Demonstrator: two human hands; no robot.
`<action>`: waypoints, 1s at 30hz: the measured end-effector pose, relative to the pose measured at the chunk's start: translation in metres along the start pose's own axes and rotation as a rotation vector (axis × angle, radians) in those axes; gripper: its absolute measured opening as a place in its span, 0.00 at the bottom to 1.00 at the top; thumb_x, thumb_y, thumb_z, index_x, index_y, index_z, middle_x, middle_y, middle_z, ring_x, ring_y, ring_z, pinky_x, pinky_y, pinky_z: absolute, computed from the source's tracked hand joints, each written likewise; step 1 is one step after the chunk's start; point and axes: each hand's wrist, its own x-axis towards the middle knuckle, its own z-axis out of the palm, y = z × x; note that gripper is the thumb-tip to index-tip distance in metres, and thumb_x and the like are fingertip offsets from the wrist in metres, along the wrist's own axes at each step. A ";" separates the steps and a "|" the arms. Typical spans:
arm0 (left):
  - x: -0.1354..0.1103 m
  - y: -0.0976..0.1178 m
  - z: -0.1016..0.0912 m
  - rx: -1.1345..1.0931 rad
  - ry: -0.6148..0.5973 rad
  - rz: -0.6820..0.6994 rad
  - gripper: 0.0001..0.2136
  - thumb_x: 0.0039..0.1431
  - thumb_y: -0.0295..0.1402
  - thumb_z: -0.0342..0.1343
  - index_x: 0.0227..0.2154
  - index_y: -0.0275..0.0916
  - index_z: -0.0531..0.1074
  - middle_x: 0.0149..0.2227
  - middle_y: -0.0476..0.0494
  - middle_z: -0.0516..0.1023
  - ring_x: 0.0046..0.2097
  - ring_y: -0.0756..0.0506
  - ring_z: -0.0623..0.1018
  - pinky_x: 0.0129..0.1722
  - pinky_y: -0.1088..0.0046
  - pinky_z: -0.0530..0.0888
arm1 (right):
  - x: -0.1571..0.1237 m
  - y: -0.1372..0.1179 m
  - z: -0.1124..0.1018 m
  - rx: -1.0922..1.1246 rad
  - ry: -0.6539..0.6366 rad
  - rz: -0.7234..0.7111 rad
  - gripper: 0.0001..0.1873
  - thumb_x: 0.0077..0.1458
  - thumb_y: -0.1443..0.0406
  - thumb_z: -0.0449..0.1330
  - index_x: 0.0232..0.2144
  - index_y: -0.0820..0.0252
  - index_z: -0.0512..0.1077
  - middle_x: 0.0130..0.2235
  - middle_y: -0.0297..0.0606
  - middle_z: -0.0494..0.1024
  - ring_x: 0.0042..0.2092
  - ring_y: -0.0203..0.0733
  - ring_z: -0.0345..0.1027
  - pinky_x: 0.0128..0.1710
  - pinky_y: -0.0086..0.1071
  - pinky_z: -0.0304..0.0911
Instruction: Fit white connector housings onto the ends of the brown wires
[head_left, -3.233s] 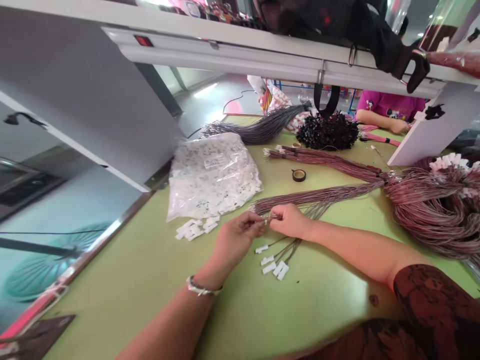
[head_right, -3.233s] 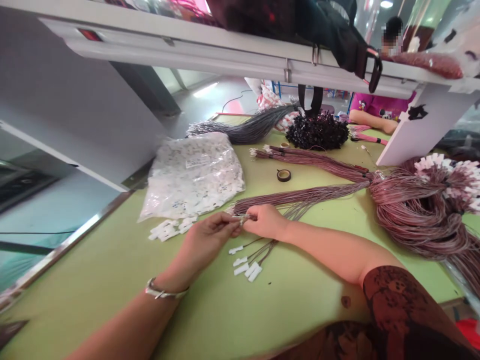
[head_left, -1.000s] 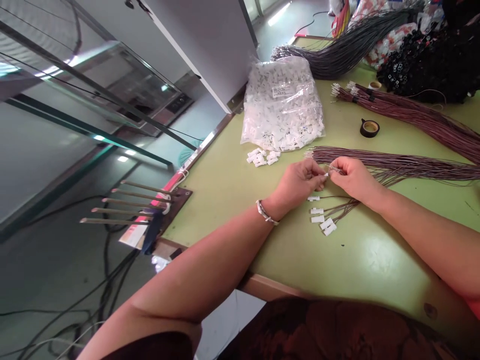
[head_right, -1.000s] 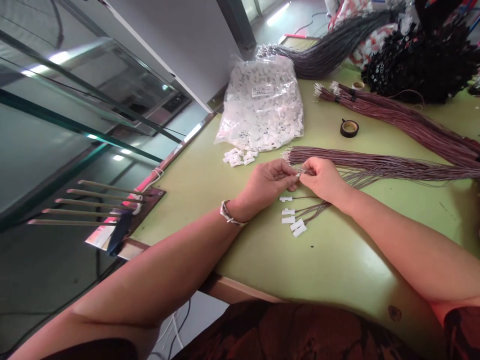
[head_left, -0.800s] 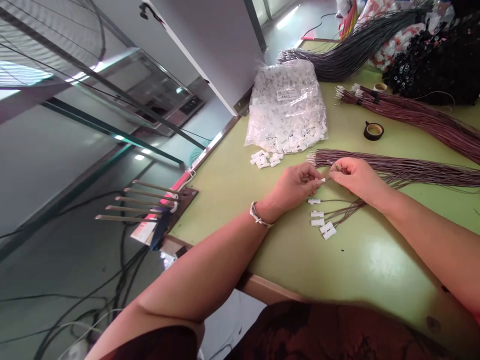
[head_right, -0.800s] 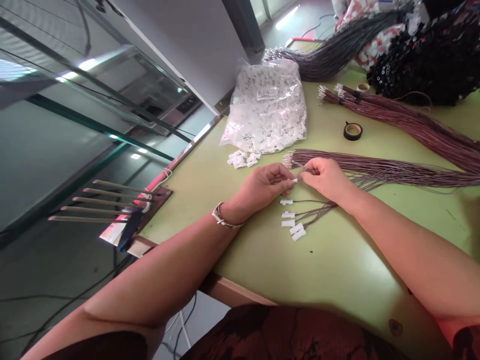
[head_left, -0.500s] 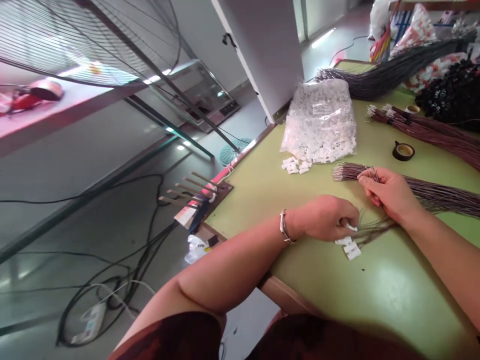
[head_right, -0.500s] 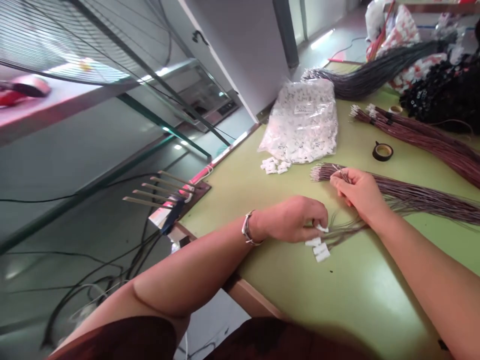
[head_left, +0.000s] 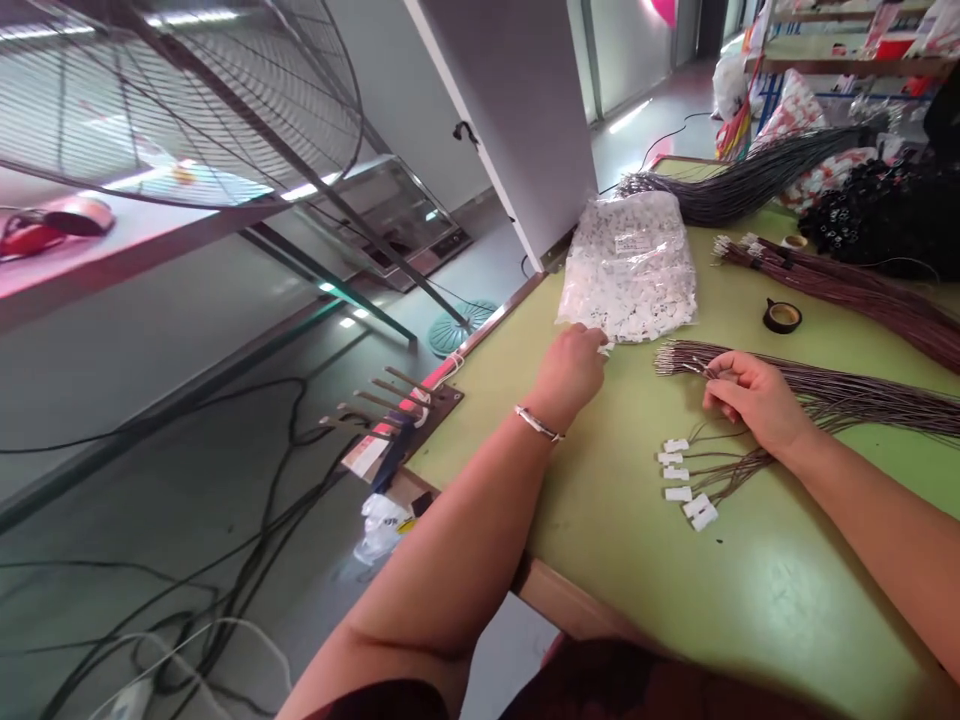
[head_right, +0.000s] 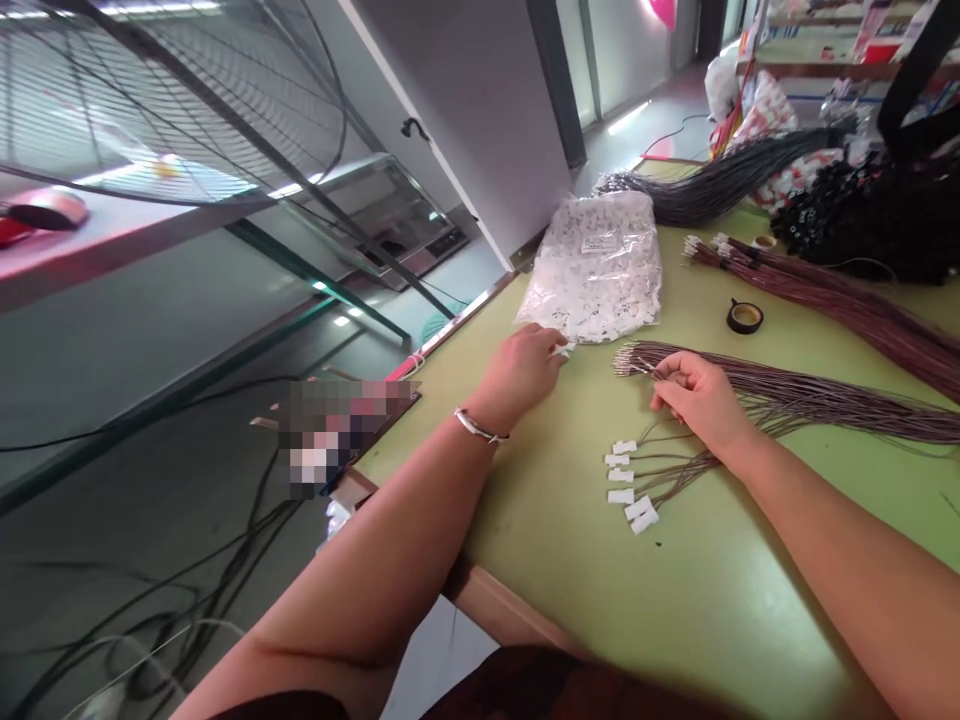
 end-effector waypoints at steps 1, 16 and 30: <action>0.000 0.000 0.002 0.004 0.002 -0.006 0.11 0.54 0.28 0.52 0.39 0.35 0.76 0.38 0.37 0.75 0.40 0.41 0.75 0.41 0.65 0.71 | 0.000 0.000 0.000 0.000 -0.006 -0.006 0.09 0.44 0.62 0.59 0.30 0.59 0.68 0.22 0.30 0.72 0.19 0.28 0.53 0.18 0.25 0.48; 0.004 -0.004 0.004 -0.072 0.093 0.041 0.09 0.53 0.29 0.51 0.31 0.37 0.77 0.31 0.38 0.75 0.35 0.41 0.74 0.37 0.64 0.70 | -0.003 0.001 0.006 -0.054 0.093 -0.085 0.11 0.46 0.58 0.60 0.23 0.60 0.68 0.22 0.28 0.62 0.25 0.31 0.49 0.25 0.28 0.48; -0.031 0.049 0.001 -1.523 -0.381 -0.374 0.09 0.47 0.31 0.64 0.32 0.32 0.74 0.23 0.49 0.74 0.24 0.55 0.73 0.28 0.80 0.72 | -0.009 -0.004 0.005 -0.160 0.073 -0.135 0.12 0.49 0.57 0.58 0.22 0.60 0.68 0.22 0.29 0.61 0.25 0.32 0.50 0.25 0.29 0.49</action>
